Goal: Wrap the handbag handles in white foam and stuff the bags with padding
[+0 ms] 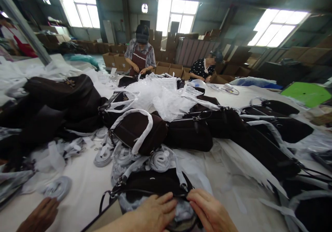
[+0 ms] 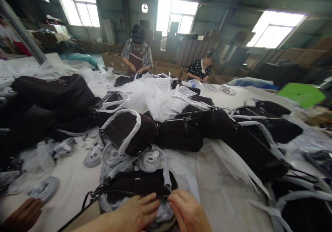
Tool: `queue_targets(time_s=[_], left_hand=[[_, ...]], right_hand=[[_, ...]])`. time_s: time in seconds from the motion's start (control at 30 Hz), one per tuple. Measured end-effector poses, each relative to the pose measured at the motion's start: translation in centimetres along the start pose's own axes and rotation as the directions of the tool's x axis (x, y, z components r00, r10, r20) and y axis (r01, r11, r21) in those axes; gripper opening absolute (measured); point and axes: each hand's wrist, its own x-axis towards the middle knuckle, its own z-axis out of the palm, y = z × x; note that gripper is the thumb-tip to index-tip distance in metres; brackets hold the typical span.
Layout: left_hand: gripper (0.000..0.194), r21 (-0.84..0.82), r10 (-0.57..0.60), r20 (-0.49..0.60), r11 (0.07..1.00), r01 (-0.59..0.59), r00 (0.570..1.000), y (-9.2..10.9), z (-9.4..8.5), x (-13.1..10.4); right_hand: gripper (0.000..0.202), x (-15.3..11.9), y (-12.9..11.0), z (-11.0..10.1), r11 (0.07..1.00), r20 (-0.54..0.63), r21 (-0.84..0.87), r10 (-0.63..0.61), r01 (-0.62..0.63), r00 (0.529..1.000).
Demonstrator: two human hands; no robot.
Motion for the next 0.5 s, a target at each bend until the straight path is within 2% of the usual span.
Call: queue_targets(time_s=[0.07,0.13,0.17,0.2,0.23,0.3,0.33,0.37,0.4,0.43,0.5], left_hand=[[0.043,-0.042,0.027,0.007,0.999,-0.027,1.000,0.3,-0.4,-0.2],[0.031,-0.118,0.012,-0.056,0.993,-0.018,0.998,0.5,-2.0,-0.7],[0.028,-0.142,-0.050,-0.119,0.989,0.033,0.992,0.5,-3.1,-1.1],[0.028,-0.139,-0.162,-0.188,0.981,0.137,0.969,0.1,-4.3,-1.5],[0.030,-0.116,-0.307,-0.253,0.951,0.287,0.917,-0.4,-5.3,-1.9],[0.033,-0.044,-0.570,-0.337,0.805,0.592,0.750,-2.4,-6.7,-2.7],[0.033,-0.013,-0.654,-0.338,0.723,0.691,0.677,-3.7,-6.9,-2.9],[0.034,0.006,-0.707,-0.311,0.666,0.746,0.635,-4.9,-7.0,-3.1],[0.037,0.008,-0.733,-0.276,0.645,0.764,0.622,-6.1,-6.8,-3.2],[0.045,-0.004,-0.735,-0.248,0.653,0.758,0.631,-7.0,-6.5,-3.3],[0.059,-0.030,-0.707,-0.220,0.693,0.720,0.672,-7.7,-5.7,-3.6]], right_hand=[[0.020,-0.1,0.6,0.2,0.999,0.036,0.025,0.031,-0.032,0.999],[0.019,-0.4,1.3,0.0,0.989,-0.021,0.059,0.134,-0.132,0.991],[0.020,-0.4,1.7,-0.2,0.973,-0.058,0.072,0.223,-0.219,0.973],[0.024,-0.2,2.1,-0.2,0.943,-0.081,0.082,0.328,-0.321,0.941],[0.031,0.1,2.5,-0.2,0.900,-0.084,0.088,0.434,-0.427,0.897],[0.044,1.6,3.3,0.6,0.789,-0.020,0.106,0.610,-0.605,0.792],[0.050,2.6,3.7,1.3,0.743,0.025,0.131,0.659,-0.656,0.752],[0.057,3.7,4.1,2.1,0.713,0.066,0.163,0.682,-0.682,0.729],[0.065,4.8,4.4,2.9,0.697,0.101,0.200,0.684,-0.689,0.722],[0.074,5.8,4.7,3.6,0.690,0.125,0.237,0.676,-0.684,0.726],[0.082,7.0,4.8,4.6,0.691,0.143,0.306,0.646,-0.655,0.749]])
